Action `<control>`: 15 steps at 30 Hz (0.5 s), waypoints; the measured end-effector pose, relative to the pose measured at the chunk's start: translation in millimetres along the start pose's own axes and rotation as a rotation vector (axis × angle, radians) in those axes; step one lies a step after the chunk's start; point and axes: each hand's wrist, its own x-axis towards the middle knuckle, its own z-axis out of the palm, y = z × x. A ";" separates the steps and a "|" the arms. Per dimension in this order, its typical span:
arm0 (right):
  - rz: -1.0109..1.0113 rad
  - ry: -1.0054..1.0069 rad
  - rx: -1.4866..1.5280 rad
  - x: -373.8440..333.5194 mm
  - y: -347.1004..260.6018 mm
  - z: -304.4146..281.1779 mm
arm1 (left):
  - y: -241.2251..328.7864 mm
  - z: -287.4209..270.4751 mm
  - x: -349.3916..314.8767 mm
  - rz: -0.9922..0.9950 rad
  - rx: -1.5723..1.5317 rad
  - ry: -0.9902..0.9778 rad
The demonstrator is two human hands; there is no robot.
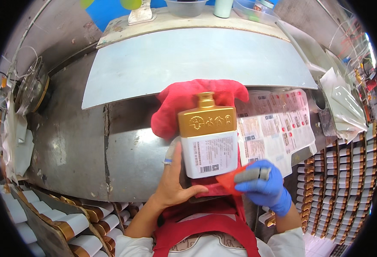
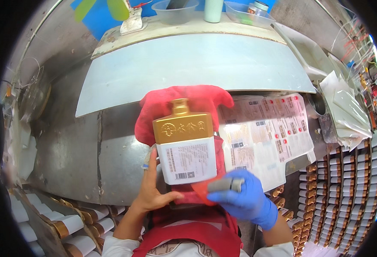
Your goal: The person applies adhesive labels to gold-and-white bottles. They peel labels from a sheet, align and press them onto the bottle body, smooth the surface, and place finished bottles onto a nearby rack. The process repeats for multiple bottles.
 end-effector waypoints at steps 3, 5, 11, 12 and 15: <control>-0.043 0.171 -0.125 44.6 6.7 12.4 | 1.4 11.6 -3.8 -0.133 0.008 0.091; -0.086 0.157 -0.066 53.1 11.7 30.8 | -2.2 18.0 -1.9 -0.253 -0.031 0.114; -0.053 0.024 -0.027 -0.1 -13.6 46.5 | -10.0 21.8 5.3 -0.122 0.097 0.170; -0.064 0.073 -0.027 6.6 -9.6 44.3 | -10.5 22.1 5.0 -0.099 0.119 0.165; -0.068 -0.047 -0.040 8.6 -14.8 37.0 | -5.0 20.0 10.0 -0.118 0.054 0.173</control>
